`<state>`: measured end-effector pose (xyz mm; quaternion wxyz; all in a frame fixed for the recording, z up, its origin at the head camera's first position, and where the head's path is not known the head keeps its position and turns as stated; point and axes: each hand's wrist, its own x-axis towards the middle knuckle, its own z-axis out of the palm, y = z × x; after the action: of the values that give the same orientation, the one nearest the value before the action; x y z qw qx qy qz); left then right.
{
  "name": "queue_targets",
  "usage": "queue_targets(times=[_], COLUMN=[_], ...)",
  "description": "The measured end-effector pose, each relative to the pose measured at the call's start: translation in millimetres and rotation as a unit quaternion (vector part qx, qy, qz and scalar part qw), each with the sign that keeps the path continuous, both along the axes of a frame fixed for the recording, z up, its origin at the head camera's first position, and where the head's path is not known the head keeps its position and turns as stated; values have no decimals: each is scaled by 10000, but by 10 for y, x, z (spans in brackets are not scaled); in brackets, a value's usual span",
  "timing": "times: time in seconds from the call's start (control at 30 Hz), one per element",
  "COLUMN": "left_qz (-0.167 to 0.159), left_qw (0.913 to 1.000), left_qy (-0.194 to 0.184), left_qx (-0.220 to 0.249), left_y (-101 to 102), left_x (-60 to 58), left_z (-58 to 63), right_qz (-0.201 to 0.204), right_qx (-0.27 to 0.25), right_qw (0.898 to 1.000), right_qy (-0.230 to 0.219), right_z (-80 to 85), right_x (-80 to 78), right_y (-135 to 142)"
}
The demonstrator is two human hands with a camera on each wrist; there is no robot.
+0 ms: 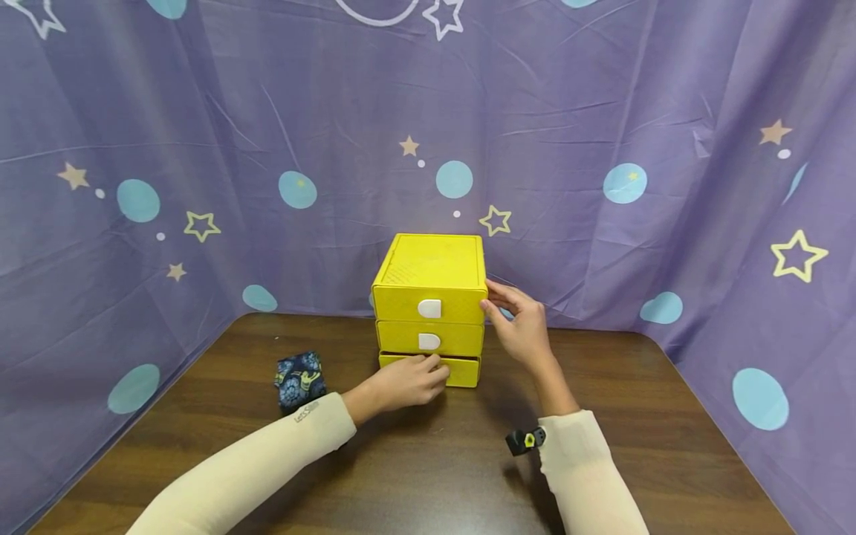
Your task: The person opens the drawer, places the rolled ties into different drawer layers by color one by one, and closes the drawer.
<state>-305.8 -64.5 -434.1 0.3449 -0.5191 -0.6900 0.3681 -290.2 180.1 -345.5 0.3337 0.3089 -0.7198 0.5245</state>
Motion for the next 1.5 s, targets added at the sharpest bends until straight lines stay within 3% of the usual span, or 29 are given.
queue_targets(times=[0.63,1.23,1.5], left_qz=[-55,-340,-282], left_qw=[10000,9993,9995], left_qy=[23,119,142], left_qx=[-55,55,-26], left_y=[0,-11,-20], left_x=[154,239,297], left_z=[-3,-18,-19], right_qz=[7,-15,-7], right_qx=[-11,-23,-49], right_qw=[10000,10000,10000], right_qy=[49,14,23], right_z=[-15,-17,-25], right_x=[-12,-5,-10], right_y=[-4,-3,-5])
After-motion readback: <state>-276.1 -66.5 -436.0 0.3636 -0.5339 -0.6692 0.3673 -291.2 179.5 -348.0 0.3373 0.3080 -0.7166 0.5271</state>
